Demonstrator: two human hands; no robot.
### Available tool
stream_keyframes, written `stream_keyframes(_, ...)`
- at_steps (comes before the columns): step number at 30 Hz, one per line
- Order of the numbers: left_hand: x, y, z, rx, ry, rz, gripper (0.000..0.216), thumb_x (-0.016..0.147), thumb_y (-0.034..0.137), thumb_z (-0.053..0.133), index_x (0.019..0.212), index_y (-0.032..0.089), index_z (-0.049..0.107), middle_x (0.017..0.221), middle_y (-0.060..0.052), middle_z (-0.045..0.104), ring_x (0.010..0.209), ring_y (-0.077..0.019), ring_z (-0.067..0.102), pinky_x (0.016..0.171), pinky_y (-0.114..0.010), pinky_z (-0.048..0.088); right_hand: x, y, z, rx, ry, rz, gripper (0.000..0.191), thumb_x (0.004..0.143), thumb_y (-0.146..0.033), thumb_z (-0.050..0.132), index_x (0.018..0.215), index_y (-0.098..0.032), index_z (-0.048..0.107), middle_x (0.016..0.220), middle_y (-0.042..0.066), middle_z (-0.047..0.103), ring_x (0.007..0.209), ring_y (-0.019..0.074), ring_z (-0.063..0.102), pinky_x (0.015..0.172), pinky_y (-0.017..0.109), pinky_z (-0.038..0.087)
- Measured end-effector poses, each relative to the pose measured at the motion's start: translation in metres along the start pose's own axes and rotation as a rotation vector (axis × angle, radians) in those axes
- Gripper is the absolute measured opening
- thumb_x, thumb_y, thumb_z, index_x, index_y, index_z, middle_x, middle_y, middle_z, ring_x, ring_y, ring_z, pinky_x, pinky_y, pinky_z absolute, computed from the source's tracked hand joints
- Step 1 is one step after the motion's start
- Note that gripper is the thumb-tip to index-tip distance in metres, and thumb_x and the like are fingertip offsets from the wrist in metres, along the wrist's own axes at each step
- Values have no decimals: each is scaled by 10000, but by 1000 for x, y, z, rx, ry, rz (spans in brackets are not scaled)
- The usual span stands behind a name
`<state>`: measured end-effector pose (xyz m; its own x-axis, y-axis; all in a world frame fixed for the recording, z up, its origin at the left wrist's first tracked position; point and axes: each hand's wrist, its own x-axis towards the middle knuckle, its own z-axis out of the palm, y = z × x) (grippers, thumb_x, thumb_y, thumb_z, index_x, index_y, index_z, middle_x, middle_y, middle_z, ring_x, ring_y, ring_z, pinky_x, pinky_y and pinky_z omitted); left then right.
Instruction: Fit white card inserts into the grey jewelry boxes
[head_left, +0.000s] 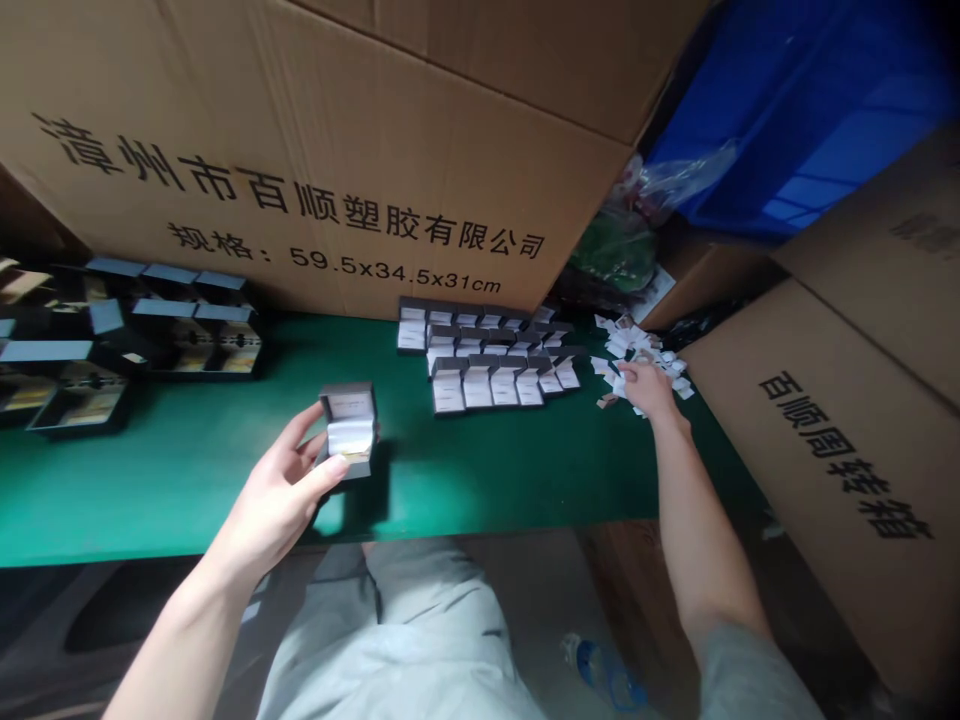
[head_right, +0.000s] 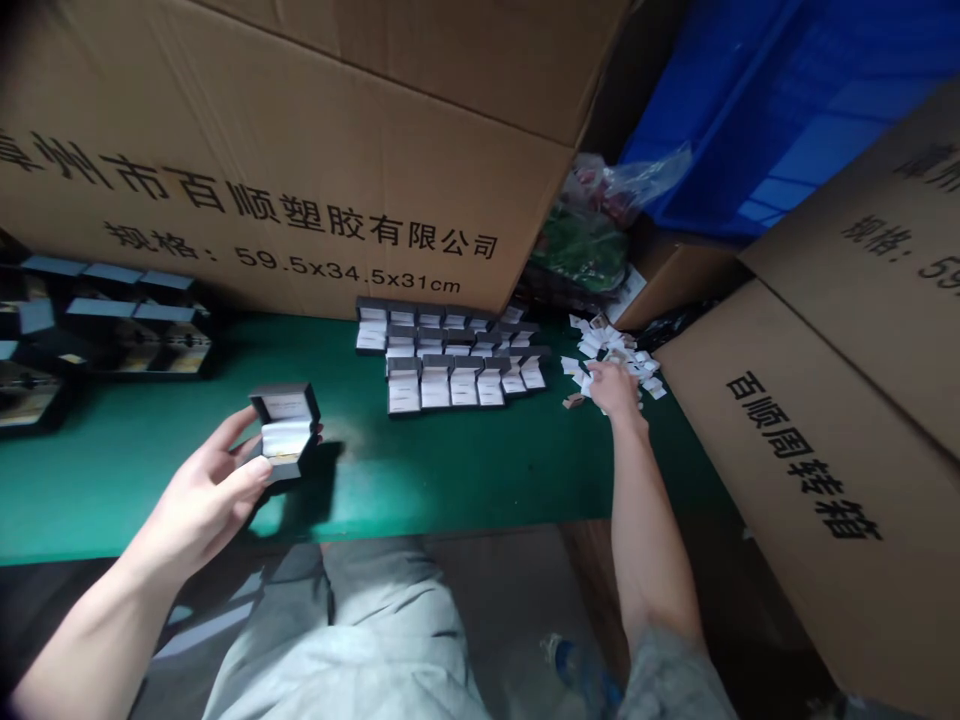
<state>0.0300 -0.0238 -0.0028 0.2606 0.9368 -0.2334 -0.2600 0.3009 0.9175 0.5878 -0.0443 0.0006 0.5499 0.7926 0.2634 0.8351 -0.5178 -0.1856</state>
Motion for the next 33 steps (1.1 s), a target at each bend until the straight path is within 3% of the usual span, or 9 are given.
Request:
stream_keyframes(3, 0, 1, 2, -3, 37, -3, 1046, 617, 464, 1010, 1512, 257, 508, 1270, -68, 786, 1125, -268, 760, 928, -218, 621, -4, 10, 4, 26, 120, 27, 508, 837, -37, 451, 1233, -118, 758, 1360, 173, 702, 1331, 288, 584, 1186, 451, 412)
stream_keyframes(6, 1, 2, 3, -10, 54, -4, 1090, 603, 447, 1023, 1533, 225, 497, 1313, -105, 767, 1091, -240, 771, 885, -188, 623, -4, 21, 6, 59, 189, 106, 499, 830, -76, 483, 1262, -73, 733, 1329, 223, 697, 1279, 321, 608, 1164, 491, 437)
stream_keyframes(11, 1, 2, 3, -11, 21, 36, 959, 651, 412, 1009, 1486, 248, 568, 1229, -60, 793, 947, -170, 773, 890, -171, 614, 1, 36, 6, 128, 126, 157, 290, 798, -188, 616, 1016, -138, 801, 1096, 159, 772, 1086, 301, 681, 1064, 470, 530)
stream_keyframes(15, 0, 2, 3, -4, 10, 48, 899, 671, 411, 1001, 1459, 263, 594, 1200, -40, 798, 902, -160, 763, 941, -214, 617, 2, 32, 4, 162, 167, 170, 259, 756, -143, 606, 932, -135, 796, 1100, 156, 774, 1118, 300, 682, 1132, 499, 490)
stream_keyframes(22, 1, -2, 1, -15, 58, 43, 911, 763, 370, 947, 1544, 280, 484, 1344, -52, 751, 1173, -223, 741, 949, -204, 611, -12, 10, -16, 279, 358, 176, 359, 807, -177, 557, 1083, -108, 775, 1140, 204, 764, 1145, 343, 698, 1113, 595, 493)
stream_keyframes(26, 2, -4, 4, -34, 91, 55, 1041, 666, 425, 989, 1547, 289, 453, 1369, -85, 738, 1234, -293, 725, 988, -292, 625, -41, -48, -37, 523, 498, -2, 461, 934, -355, 613, 1355, -174, 658, 1235, 136, 750, 1149, 267, 732, 1039, 473, 600)
stream_keyframes(27, 2, -3, 5, -36, 90, 64, 1059, 650, 443, 993, 1547, 292, 449, 1366, -95, 737, 1232, -310, 727, 1001, -330, 628, -53, -72, -43, 710, 497, -92, 493, 919, -386, 691, 1363, -176, 653, 1201, 126, 760, 1105, 264, 753, 1012, 469, 621)
stream_keyframes(29, 1, -3, 6, -32, 83, 86, 1071, 654, 463, 987, 1555, 287, 436, 1377, -121, 724, 1210, -337, 738, 1017, -404, 630, -80, -129, -53, 1021, 343, -299, 492, 893, -432, 791, 1320, -212, 686, 1162, 97, 776, 1032, 247, 777, 946, 438, 663)
stream_keyframes(33, 0, -3, 8, -14, 62, 129, 1113, 697, 462, 968, 1615, 274, 369, 1388, -156, 707, 1095, -336, 783, 1009, -483, 629, -127, -240, -61, 1362, -247, -638, 480, 921, -444, 798, 1348, -266, 669, 1149, 54, 798, 958, 202, 794, 798, 327, 702)
